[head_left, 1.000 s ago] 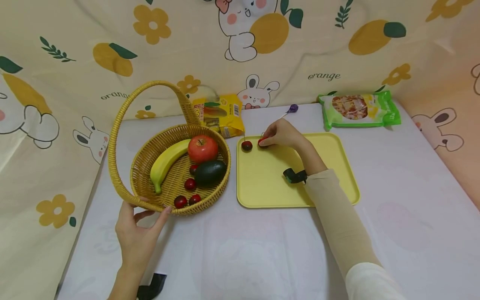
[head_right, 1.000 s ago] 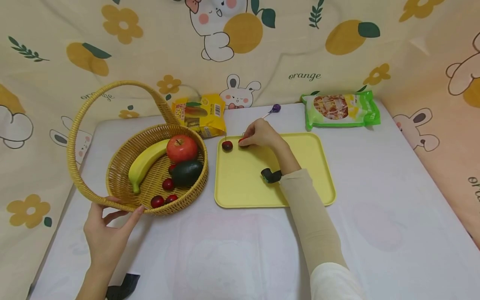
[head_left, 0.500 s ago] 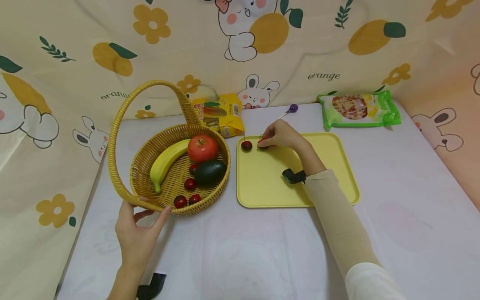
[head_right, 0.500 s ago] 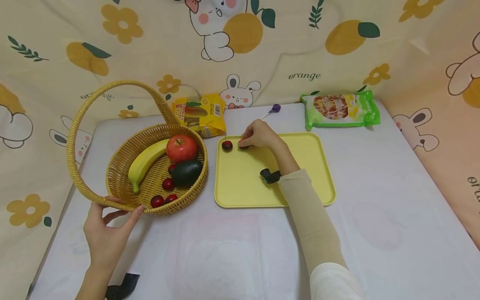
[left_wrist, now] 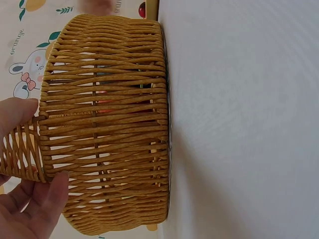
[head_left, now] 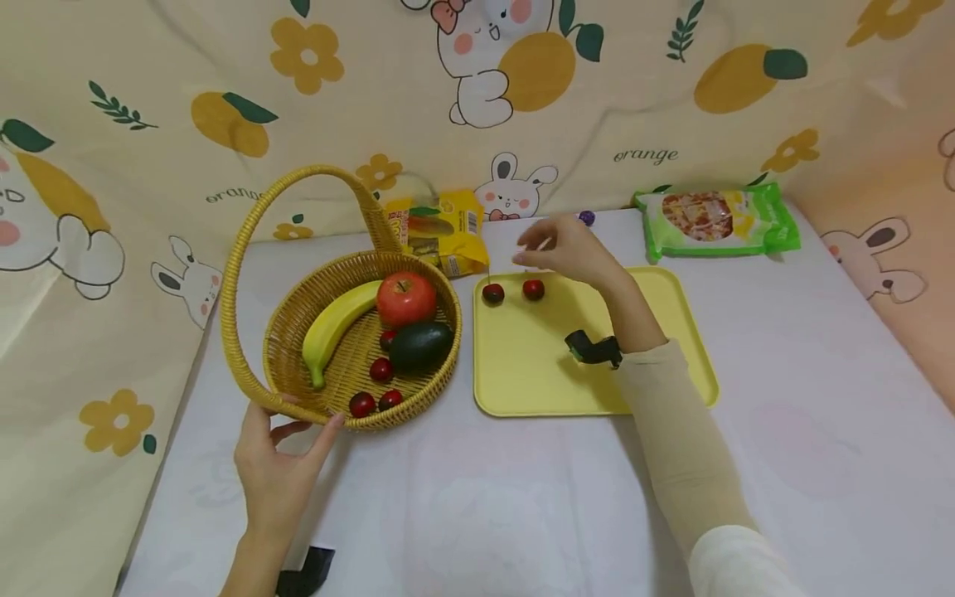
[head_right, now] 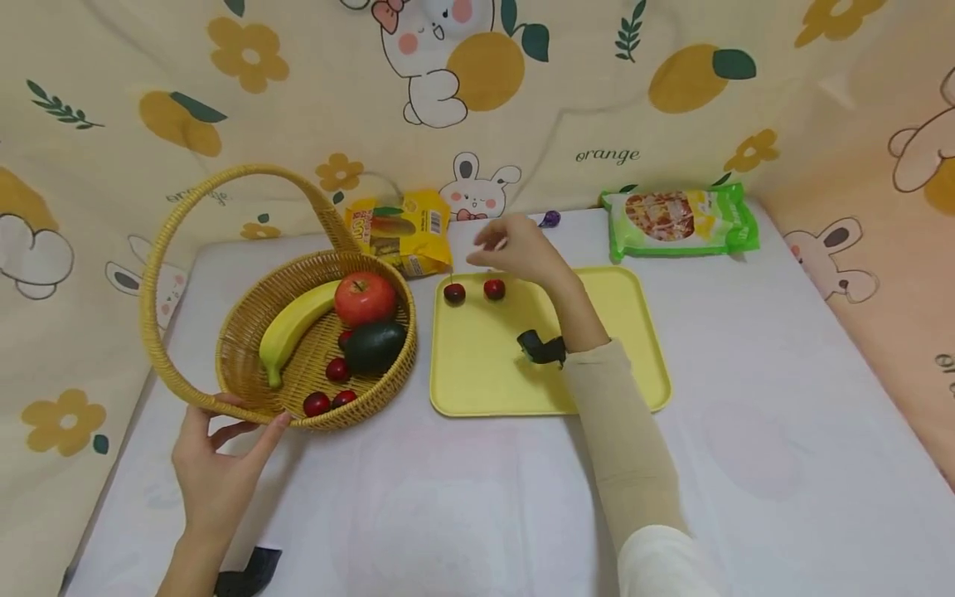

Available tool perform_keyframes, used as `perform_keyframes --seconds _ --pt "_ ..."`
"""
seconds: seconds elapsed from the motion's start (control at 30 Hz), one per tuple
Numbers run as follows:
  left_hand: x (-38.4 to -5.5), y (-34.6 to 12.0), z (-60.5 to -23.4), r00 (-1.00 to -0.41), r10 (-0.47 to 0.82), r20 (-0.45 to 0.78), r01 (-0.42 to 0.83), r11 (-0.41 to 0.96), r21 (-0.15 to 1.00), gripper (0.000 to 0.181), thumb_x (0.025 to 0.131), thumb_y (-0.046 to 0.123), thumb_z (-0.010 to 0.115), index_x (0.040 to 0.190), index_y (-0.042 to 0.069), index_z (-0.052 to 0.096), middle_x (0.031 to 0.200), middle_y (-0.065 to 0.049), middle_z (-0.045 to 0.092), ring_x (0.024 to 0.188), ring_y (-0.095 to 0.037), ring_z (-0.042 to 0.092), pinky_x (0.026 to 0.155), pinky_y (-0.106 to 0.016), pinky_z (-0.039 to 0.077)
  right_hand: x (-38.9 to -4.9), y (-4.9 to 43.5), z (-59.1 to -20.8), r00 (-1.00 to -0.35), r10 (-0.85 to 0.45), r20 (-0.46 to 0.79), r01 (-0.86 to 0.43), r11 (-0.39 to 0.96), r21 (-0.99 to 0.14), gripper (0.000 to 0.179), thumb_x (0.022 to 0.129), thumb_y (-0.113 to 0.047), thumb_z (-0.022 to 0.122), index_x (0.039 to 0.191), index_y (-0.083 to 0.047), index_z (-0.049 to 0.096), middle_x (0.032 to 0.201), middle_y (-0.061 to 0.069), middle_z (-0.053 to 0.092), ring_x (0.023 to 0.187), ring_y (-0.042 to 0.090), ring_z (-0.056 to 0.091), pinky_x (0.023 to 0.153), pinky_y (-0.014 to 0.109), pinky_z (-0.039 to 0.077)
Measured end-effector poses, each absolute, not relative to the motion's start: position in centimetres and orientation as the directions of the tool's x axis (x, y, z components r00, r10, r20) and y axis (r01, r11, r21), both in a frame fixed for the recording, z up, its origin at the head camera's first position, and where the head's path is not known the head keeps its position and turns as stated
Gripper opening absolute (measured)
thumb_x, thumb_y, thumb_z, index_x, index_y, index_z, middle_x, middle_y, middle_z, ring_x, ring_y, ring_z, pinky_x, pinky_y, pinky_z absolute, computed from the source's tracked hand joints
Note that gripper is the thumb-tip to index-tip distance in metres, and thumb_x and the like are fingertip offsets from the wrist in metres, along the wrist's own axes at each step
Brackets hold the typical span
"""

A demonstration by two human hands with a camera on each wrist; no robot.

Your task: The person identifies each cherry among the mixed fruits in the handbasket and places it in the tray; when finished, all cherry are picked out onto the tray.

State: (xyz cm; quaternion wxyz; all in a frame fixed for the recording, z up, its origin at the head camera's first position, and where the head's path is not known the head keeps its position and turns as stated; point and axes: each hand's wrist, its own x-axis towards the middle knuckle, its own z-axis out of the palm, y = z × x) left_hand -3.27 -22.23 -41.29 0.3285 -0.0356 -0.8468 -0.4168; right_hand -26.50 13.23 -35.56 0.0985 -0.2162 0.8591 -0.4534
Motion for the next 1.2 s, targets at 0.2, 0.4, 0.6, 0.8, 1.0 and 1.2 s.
perform_keyframes --seconds 0.2,0.4,0.6,0.8,1.0,1.2 --pt "-3.3 -22.7 -41.4 -0.782 -0.204 0.588 0.34 0.652 0.678 0.062 0.058 -0.013 0.09 0.11 -0.01 0.056 0.101 -0.007 0.059 0.095 -0.017 0.056 0.075 -0.008 0.05 -23.8 3.0 -30.0 -0.493 -0.863 0.112 -0.483 0.165 -0.86 0.035 0.089 -0.008 0.075 0.122 0.001 0.065 0.116 0.013 0.067 0.104 0.023 0.065 0.09 0.031 0.056" --pt "-3.6 -22.2 -40.6 -0.776 -0.188 0.602 0.374 0.631 0.68 0.063 0.059 -0.015 0.088 0.113 -0.01 0.056 0.101 -0.01 0.059 0.093 -0.02 0.057 0.075 -0.009 0.052 -22.1 -6.7 -29.9 -0.081 -0.973 -0.215 -0.556 0.223 -0.801 0.038 0.086 -0.001 0.076 0.122 -0.001 0.066 0.118 0.007 0.065 0.107 0.02 0.061 0.088 0.024 0.053" --pt "-3.8 -22.9 -41.8 -0.777 -0.19 0.6 0.368 0.636 0.679 0.065 0.059 -0.012 0.09 0.114 -0.007 0.058 0.102 -0.008 0.06 0.097 -0.01 0.056 0.074 -0.01 0.052 -22.0 -10.8 -31.1 -0.043 -0.87 -0.491 -0.514 0.44 -0.736 0.036 0.087 -0.001 0.075 0.121 -0.005 0.066 0.112 0.009 0.067 0.096 0.017 0.063 0.085 0.04 0.058" --pt "-3.6 -23.0 -41.8 -0.782 -0.189 0.593 0.362 0.638 0.68 0.063 0.06 -0.01 0.09 0.113 -0.006 0.057 0.102 -0.009 0.06 0.097 -0.012 0.057 0.074 -0.01 0.051 -22.6 -11.4 -33.4 0.044 -0.839 -0.542 -0.393 0.484 -0.782 0.045 0.085 0.001 0.076 0.128 0.0 0.062 0.118 0.013 0.063 0.1 0.017 0.062 0.093 0.043 0.056" --pt "-3.5 -22.7 -41.6 -0.785 -0.193 0.589 0.35 0.647 0.677 0.062 0.062 -0.005 0.091 0.115 -0.006 0.058 0.101 -0.005 0.06 0.093 -0.021 0.059 0.073 -0.01 0.052 -23.1 -11.2 -35.5 0.091 -0.822 -0.562 -0.269 0.523 -0.809 0.044 0.086 0.005 0.073 0.128 0.003 0.061 0.121 0.019 0.061 0.095 0.018 0.064 0.093 0.042 0.056" --pt "-3.3 -22.6 -41.3 -0.787 -0.198 0.584 0.341 0.65 0.679 0.06 0.063 -0.006 0.091 0.113 -0.008 0.057 0.1 -0.006 0.06 0.093 -0.022 0.059 0.074 -0.01 0.052 -22.9 -11.8 -36.3 0.1 -0.807 -0.582 -0.275 0.54 -0.796 0.04 0.085 0.007 0.073 0.124 0.002 0.064 0.116 0.016 0.066 0.098 0.018 0.065 0.088 0.032 0.058"
